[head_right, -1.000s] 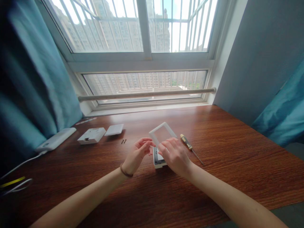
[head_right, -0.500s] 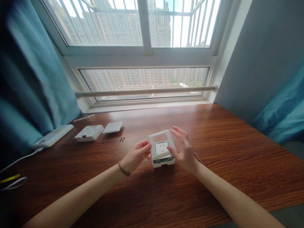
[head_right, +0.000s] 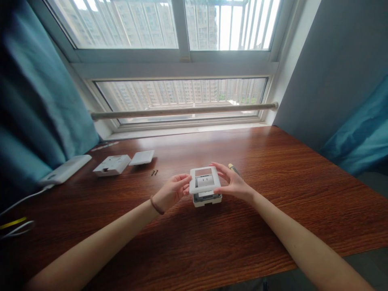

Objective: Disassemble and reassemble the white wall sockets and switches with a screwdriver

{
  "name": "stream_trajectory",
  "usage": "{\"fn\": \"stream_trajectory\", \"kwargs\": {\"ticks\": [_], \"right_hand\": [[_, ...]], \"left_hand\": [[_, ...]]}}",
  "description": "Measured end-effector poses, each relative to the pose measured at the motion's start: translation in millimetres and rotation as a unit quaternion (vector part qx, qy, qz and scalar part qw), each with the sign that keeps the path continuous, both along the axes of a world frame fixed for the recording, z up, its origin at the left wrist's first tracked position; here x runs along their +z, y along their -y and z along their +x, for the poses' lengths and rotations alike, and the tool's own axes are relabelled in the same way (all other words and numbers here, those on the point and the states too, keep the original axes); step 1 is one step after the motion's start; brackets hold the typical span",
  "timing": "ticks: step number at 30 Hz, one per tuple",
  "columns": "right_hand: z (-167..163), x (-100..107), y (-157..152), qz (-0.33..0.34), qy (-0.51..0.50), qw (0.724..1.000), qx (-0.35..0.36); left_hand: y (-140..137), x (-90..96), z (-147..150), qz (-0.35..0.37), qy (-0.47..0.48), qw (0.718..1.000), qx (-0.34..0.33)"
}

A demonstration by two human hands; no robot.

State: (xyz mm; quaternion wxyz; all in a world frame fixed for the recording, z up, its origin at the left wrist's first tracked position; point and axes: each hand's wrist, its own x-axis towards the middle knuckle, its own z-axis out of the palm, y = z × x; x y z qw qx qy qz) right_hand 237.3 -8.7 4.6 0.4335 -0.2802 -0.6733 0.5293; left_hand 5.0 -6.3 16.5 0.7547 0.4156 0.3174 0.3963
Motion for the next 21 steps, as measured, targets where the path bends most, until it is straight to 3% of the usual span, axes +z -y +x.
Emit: {"fn": "stream_trajectory", "kwargs": {"ticks": [5,10,16,21], "right_hand": [[0.0,-2.7,-3.0,-0.001,0.0,1.0,-0.022],[1.7,-4.9,-5.9,0.008,0.028,0.999,-0.016],[9.1,-8.1,-10.7,-0.009,0.071,0.997,0.014],[11.6,-5.6,-10.3,-0.004,0.14,0.989,0.038]], "left_hand": [[1.2,1.3,-0.6,0.075,-0.078,0.992,0.073],[3.4,10.4,-4.9,0.163,-0.182,0.97,0.022],[1.7,6.9,-11.3,0.303,-0.336,0.891,0.019],[2.5,-5.8,-11.4,0.314,-0.34,0.887,0.003]]}}
